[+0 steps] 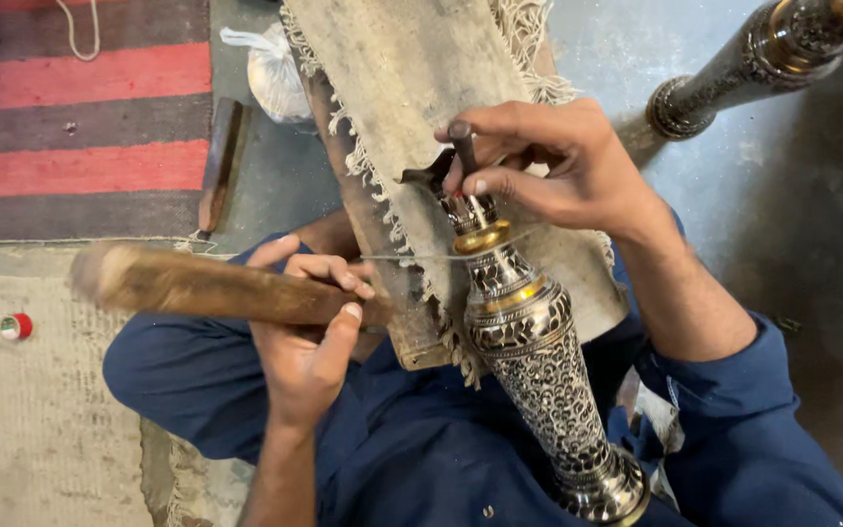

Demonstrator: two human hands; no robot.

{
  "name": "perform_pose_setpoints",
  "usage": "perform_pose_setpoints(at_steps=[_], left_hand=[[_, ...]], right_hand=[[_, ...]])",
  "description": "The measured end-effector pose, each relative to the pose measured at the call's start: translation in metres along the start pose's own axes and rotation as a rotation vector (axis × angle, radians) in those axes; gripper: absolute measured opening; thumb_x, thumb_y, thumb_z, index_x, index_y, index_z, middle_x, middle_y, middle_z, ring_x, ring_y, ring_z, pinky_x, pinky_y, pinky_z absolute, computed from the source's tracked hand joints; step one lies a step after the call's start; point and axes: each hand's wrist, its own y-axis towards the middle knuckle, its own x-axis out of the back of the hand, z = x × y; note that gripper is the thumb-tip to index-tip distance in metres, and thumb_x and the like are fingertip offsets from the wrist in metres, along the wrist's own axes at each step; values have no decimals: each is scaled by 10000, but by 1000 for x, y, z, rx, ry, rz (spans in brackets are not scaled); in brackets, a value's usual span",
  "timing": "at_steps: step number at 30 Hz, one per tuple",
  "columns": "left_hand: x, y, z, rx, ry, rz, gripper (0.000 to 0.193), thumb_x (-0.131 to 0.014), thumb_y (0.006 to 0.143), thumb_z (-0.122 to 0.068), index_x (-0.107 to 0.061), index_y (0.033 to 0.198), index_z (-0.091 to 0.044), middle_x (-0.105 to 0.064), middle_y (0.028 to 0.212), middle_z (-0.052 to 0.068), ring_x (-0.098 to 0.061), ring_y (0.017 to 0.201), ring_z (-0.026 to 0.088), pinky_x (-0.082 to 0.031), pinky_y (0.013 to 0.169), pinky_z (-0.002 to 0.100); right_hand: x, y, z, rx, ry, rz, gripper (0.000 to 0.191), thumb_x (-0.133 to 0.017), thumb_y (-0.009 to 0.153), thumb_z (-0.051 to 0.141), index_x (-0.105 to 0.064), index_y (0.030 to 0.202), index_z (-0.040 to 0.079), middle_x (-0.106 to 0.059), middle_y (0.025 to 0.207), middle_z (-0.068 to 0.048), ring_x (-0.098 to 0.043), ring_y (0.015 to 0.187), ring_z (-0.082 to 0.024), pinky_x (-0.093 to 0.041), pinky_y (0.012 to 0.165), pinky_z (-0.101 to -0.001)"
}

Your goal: The person sits on the floor with an ornate metal vase braced against a wooden board and cloth. Holding a small chisel against the vase's flared rim, the person repeatedly strikes the chisel with a wooden mallet to shape the rim, repositioning the vase and chisel between rounds of hammering.

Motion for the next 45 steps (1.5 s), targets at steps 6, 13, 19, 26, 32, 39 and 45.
perform_pose_setpoints(at_steps=[6,13,19,26,32,39,45], left_hand=[[16,31,-37,293,813,15,440,-707,908,-27,-487,1285,-76,-746,1054,145,-779,946,206,-604,824,351],[11,65,-68,-276,1152,157,772,-673,826,62,-395,1522,-121,-661,1308,263,-679,1148,460,-566,924,467],[7,79,-66,59,942,-3,735,-675,880,15,-376,1533,-142,-688,1070,124,-739,951,343,-590,849,408],[5,87,-69,-275,1213,235,824,-737,781,64,-453,1529,-133,-620,1274,187,-630,1194,415,-513,1002,484],[5,88,-71,-320,1274,209,803,-727,792,60,-477,1524,-153,-601,1160,155,-614,1102,388,-481,980,485],[9,91,-73,-343,1257,243,802,-705,770,40,-459,1515,-124,-608,1289,190,-607,1177,395,-483,1000,491],[10,97,-75,-406,1565,196,755,-734,825,65,-539,1520,-158,-568,1022,154,-609,1051,368,-489,1013,497]], right_hand=[[4,-1,-7,-55,22,-18,381,-771,970,-50,-638,1327,-42,-775,1066,-152,-785,1019,-212,-669,896,-311],[6,0,-9,9,-64,-34,389,-798,965,3,-643,1320,-30,-786,1050,-138,-796,1002,-198,-669,848,-286],[9,3,-10,43,-121,-22,385,-809,949,12,-659,1301,-23,-788,1035,-132,-798,974,-189,-668,806,-269],[9,0,-12,33,-94,-19,385,-804,959,15,-658,1313,-29,-785,1059,-139,-793,986,-191,-673,828,-272],[9,-1,-16,33,-73,-25,380,-799,958,8,-655,1306,-38,-782,1054,-145,-793,988,-202,-668,830,-278],[11,-1,-20,61,-57,0,379,-784,962,-6,-647,1313,-43,-778,1082,-168,-793,1016,-218,-681,849,-286],[11,-3,-23,57,-31,-2,358,-774,978,-7,-649,1312,-34,-781,1067,-164,-797,1004,-222,-676,840,-294]])
